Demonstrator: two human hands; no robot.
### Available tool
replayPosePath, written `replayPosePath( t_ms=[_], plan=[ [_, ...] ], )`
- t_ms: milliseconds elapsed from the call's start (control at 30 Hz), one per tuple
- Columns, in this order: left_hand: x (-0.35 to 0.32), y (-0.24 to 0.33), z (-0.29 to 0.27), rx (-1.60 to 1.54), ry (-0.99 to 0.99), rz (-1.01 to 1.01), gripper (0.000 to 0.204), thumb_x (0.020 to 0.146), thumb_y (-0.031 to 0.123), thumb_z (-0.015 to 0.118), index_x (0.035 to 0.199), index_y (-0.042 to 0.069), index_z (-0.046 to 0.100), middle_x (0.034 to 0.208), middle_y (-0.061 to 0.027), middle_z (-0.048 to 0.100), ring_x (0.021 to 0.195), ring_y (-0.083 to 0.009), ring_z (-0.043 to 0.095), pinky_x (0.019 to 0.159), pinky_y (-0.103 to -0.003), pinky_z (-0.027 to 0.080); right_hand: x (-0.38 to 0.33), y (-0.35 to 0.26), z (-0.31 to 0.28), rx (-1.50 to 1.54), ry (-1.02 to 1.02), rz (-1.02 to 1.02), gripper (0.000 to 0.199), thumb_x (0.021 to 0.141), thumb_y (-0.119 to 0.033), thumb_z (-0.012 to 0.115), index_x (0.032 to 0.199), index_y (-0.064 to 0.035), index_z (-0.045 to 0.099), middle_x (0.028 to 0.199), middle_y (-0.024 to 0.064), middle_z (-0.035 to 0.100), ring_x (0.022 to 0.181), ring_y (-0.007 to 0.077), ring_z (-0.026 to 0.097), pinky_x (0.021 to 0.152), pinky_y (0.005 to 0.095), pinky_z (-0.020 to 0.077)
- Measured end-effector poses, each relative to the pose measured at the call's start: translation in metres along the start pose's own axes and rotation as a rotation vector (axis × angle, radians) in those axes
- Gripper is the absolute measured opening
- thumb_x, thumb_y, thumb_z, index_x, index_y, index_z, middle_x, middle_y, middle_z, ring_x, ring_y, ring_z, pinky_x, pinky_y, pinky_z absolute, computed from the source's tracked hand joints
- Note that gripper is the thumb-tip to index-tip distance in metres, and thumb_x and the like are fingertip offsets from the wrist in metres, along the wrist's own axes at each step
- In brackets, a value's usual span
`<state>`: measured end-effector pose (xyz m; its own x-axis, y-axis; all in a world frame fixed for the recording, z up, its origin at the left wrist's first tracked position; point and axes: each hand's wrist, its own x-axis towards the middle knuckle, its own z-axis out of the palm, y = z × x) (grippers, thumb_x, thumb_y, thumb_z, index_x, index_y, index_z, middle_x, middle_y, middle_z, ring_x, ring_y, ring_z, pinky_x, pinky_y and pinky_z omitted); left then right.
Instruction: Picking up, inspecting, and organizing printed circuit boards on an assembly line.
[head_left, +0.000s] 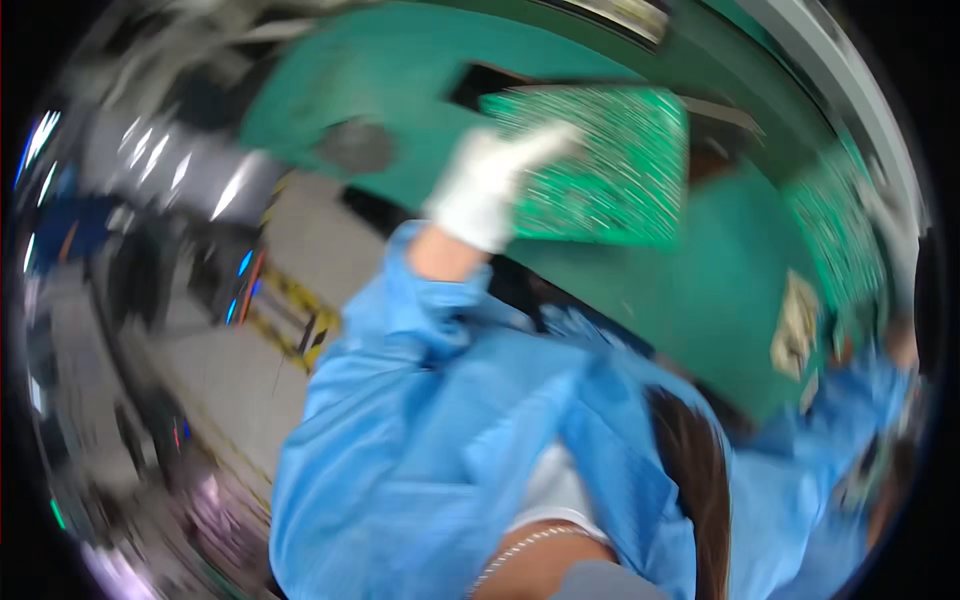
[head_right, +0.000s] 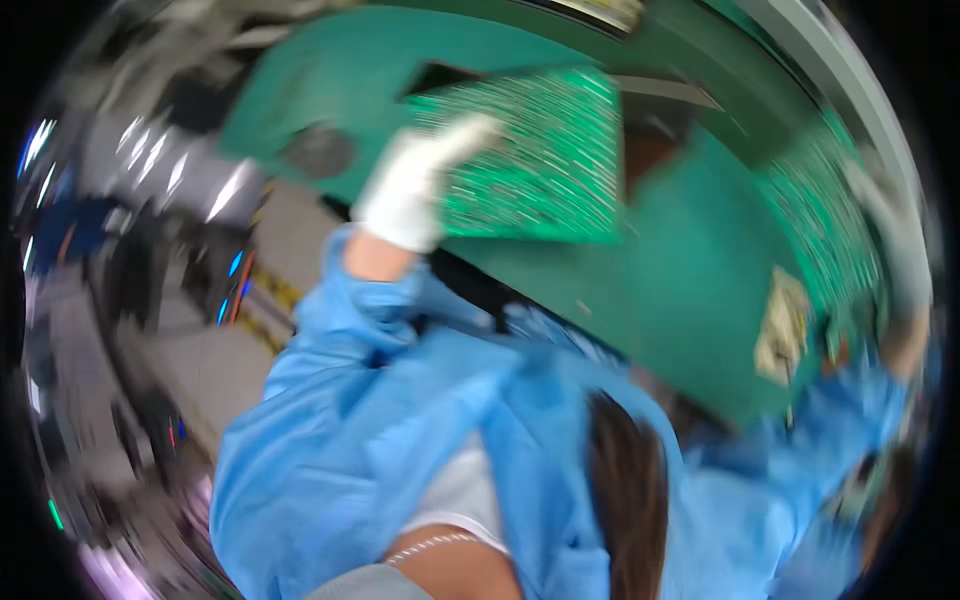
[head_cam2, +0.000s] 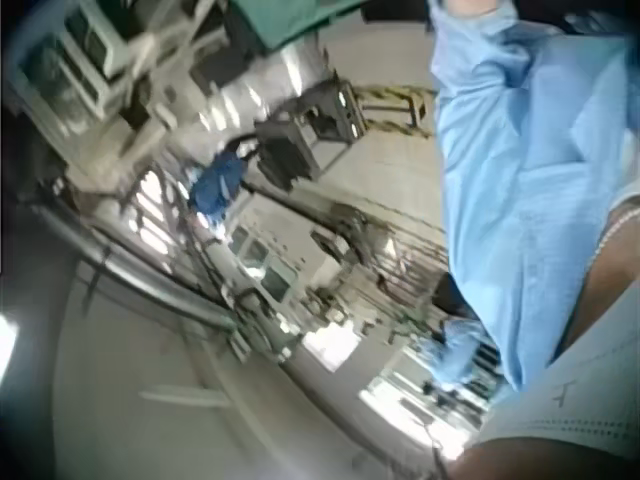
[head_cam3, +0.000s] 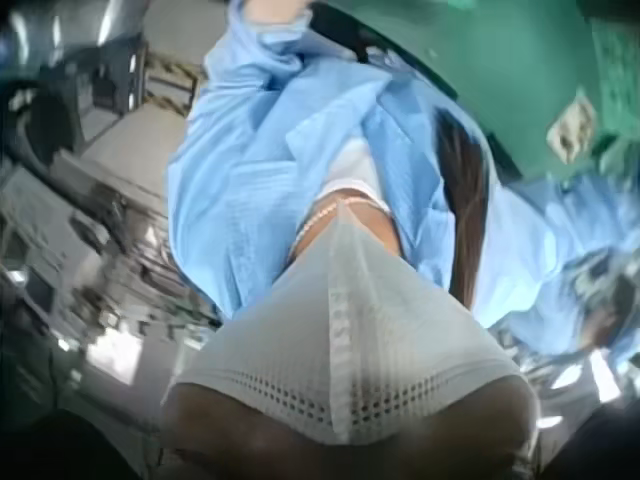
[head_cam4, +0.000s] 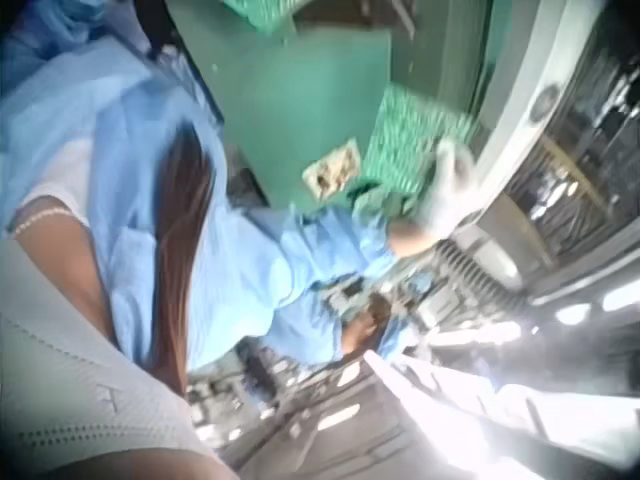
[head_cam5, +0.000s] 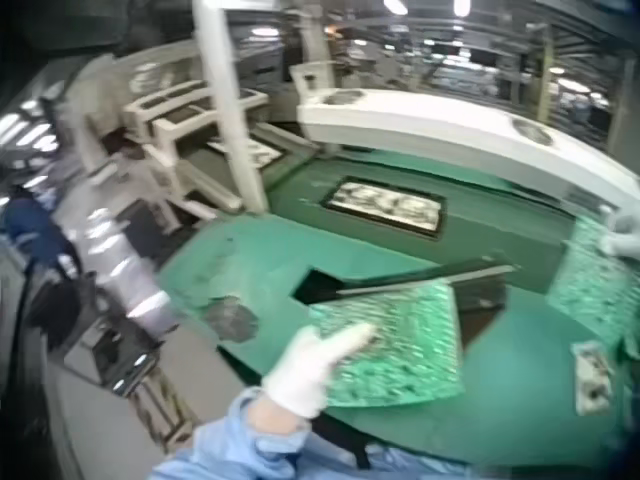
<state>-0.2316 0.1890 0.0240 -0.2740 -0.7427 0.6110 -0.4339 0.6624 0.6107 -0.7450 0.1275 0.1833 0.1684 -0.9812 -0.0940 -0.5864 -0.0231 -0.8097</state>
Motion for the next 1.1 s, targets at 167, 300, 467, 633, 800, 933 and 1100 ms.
replayPosePath(
  t_ms=[167, 300, 467, 633, 800, 933, 1100],
  plan=[
    [-0.057, 0.001, 0.032, -1.001, 0.119, -0.798, 0.029, 0.089, 0.018, 0.073, 0.112, 0.000, 0.071, 0.105, -0.0068, 0.074, 0.099, -0.0163, 0.068, 0.089, -0.031, 0.052, 0.086, 0.160, -0.060, -0.220, -0.139, 0.132, 0.046, 0.101, -0.034, 0.060, 0.130, 0.0022, 0.062, 0.113, 0.0080, 0.064, 0.098, 0.0146, 0.059, 0.091, 0.0272, 0.0464],
    [-0.109, 0.015, 0.030, -1.277, 0.289, -0.823, 0.031, 0.090, 0.015, 0.073, 0.116, 0.000, 0.069, 0.107, -0.0078, 0.072, 0.096, -0.0172, 0.069, 0.086, -0.032, 0.055, 0.179, 0.261, -0.066, 0.093, 0.052, 0.175, 0.053, 0.097, -0.040, 0.065, 0.128, 0.0037, 0.064, 0.120, 0.0078, 0.065, 0.106, 0.0161, 0.059, 0.097, 0.0294, 0.0440],
    [-0.128, 0.012, 0.023, -1.237, 0.348, -0.885, 0.033, 0.090, 0.015, 0.074, 0.118, -0.001, 0.068, 0.110, -0.0085, 0.071, 0.097, -0.0174, 0.068, 0.087, -0.032, 0.055, 0.277, 0.343, -0.036, 0.246, 0.190, 0.182, 0.061, 0.090, -0.047, 0.072, 0.122, 0.0058, 0.068, 0.119, 0.0108, 0.069, 0.104, 0.0201, 0.064, 0.096, 0.0315, 0.0477],
    [-0.137, 0.019, 0.012, -1.061, 0.372, -0.777, 0.028, 0.092, 0.019, 0.071, 0.112, 0.000, 0.070, 0.104, -0.0065, 0.070, 0.098, -0.0143, 0.065, 0.086, -0.031, 0.052, 0.290, 0.375, -0.008, -0.755, 0.383, 0.115, 0.087, 0.083, -0.070, 0.064, 0.112, 0.0118, 0.067, 0.116, 0.0317, 0.066, 0.108, 0.0410, 0.065, 0.095, 0.0460, 0.0502],
    [-0.124, 0.029, -0.050, -0.834, 0.495, -0.755, 0.026, 0.096, 0.019, 0.066, 0.111, -0.002, 0.070, 0.104, -0.0073, 0.072, 0.096, -0.0150, 0.067, 0.087, -0.031, 0.054, 0.227, 0.269, 0.026, -1.032, 0.338, 0.015, 0.079, 0.089, -0.061, 0.062, 0.130, 0.0064, 0.059, 0.125, 0.0304, 0.063, 0.117, 0.0449, 0.060, 0.100, 0.0469, 0.0473],
    [-0.067, 0.037, -0.096, -0.837, 0.502, -0.760, 0.026, 0.094, 0.021, 0.068, 0.109, -0.001, 0.069, 0.101, -0.0076, 0.071, 0.091, -0.0159, 0.067, 0.083, -0.030, 0.054, 0.137, 0.073, 0.093, -0.382, 0.087, -0.365, 0.046, 0.099, -0.034, 0.063, 0.125, 0.0039, 0.065, 0.118, 0.0140, 0.070, 0.110, 0.0201, 0.063, 0.098, 0.0308, 0.0466],
    [0.004, 0.077, -0.088, -0.625, 0.015, -0.513, 0.022, 0.092, 0.015, 0.072, 0.107, 0.000, 0.071, 0.097, -0.0055, 0.073, 0.085, -0.0138, 0.068, 0.077, -0.029, 0.055, -0.008, -0.113, 0.195, 0.302, -0.302, -0.562, 0.060, 0.098, -0.033, 0.061, 0.140, 0.0090, 0.049, 0.128, 0.0166, 0.062, 0.117, 0.0189, 0.058, 0.103, 0.0322, 0.0434]
  ],
)
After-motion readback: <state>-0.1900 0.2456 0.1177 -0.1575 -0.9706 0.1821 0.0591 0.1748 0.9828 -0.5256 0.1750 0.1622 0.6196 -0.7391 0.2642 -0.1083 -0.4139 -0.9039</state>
